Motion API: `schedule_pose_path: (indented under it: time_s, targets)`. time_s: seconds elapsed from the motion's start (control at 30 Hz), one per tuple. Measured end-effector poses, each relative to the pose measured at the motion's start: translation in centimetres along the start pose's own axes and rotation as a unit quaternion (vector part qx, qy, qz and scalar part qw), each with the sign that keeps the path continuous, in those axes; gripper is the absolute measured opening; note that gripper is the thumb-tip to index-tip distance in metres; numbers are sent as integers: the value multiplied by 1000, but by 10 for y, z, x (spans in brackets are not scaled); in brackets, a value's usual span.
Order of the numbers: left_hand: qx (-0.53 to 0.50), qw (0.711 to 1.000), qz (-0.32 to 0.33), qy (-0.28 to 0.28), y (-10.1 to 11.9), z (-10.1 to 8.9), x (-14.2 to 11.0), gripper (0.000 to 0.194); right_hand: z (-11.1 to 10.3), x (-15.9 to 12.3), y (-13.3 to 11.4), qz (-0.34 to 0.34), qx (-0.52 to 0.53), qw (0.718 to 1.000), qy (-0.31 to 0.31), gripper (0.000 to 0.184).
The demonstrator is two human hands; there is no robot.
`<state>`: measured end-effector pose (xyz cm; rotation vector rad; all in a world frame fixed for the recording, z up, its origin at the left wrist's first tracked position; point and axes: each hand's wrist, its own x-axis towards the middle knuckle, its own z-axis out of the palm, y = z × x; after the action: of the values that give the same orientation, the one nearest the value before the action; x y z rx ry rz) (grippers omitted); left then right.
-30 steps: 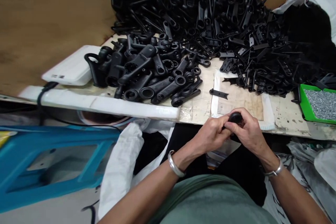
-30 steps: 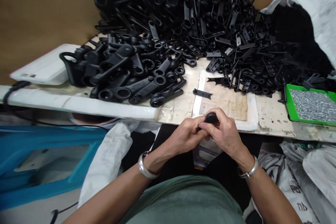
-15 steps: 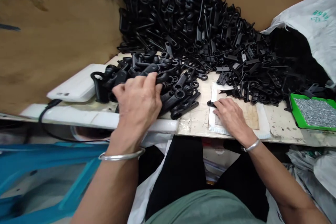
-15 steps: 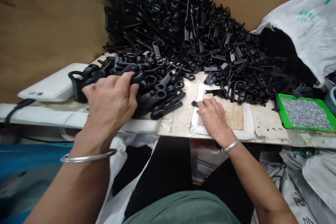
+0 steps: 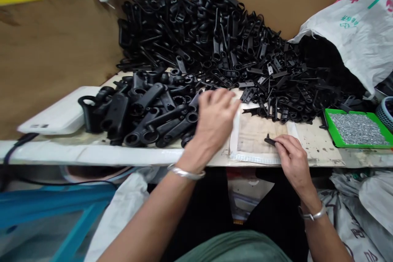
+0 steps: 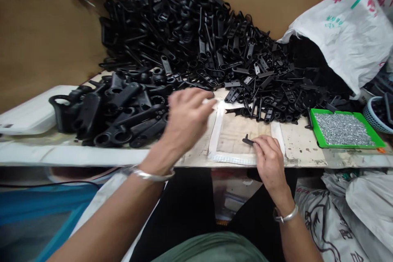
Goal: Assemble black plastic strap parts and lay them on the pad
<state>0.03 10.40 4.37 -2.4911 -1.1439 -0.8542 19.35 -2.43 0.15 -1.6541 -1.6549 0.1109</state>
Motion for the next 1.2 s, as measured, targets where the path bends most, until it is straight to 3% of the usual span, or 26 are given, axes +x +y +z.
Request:
schedule_pose_path:
  time_s: [0.07,0.13,0.27,0.47,0.57,0.67,0.73,0.8,0.87,0.93,1.0,1.03,1.2]
  targets:
    - [-21,990,135,-47,28,20,21,30,-6,-8,4,27,10,999,16,22]
    - [-30,972,221,-75,50,40,40,23,-9,-13,5,40,22,999,28,23]
    - [-40,959,266,-87,64,66,61,17,-14,-22,8,74,74,993,48,20]
    - [-86,948,293,-88,52,72,57,16,-16,-27,7,158,152,973,69,18]
    - [-212,958,188,-47,50,73,53,18,-15,-27,7,198,178,961,79,21]
    - [-285,958,26,31,45,68,54,19,-14,-26,10,235,200,948,83,26]
    - [-323,936,-101,92,41,59,53,20,-13,-24,10,253,219,938,89,28]
    - [-431,858,-243,139,40,49,47,19,-10,-20,7,270,256,924,94,30]
    - [-570,738,-337,132,45,39,33,18,-6,-14,0,276,308,906,91,32]
    - [-669,640,-368,80,57,32,15,22,0,-7,-10,262,353,894,85,30]
    - [-704,593,-388,50,70,28,-1,25,6,1,-20,238,373,893,82,28]
    - [-701,592,-396,46,76,26,-8,25,9,5,-24,228,372,896,83,26]
    - [-641,648,-407,60,88,18,-21,17,21,18,-34,211,329,917,79,24]
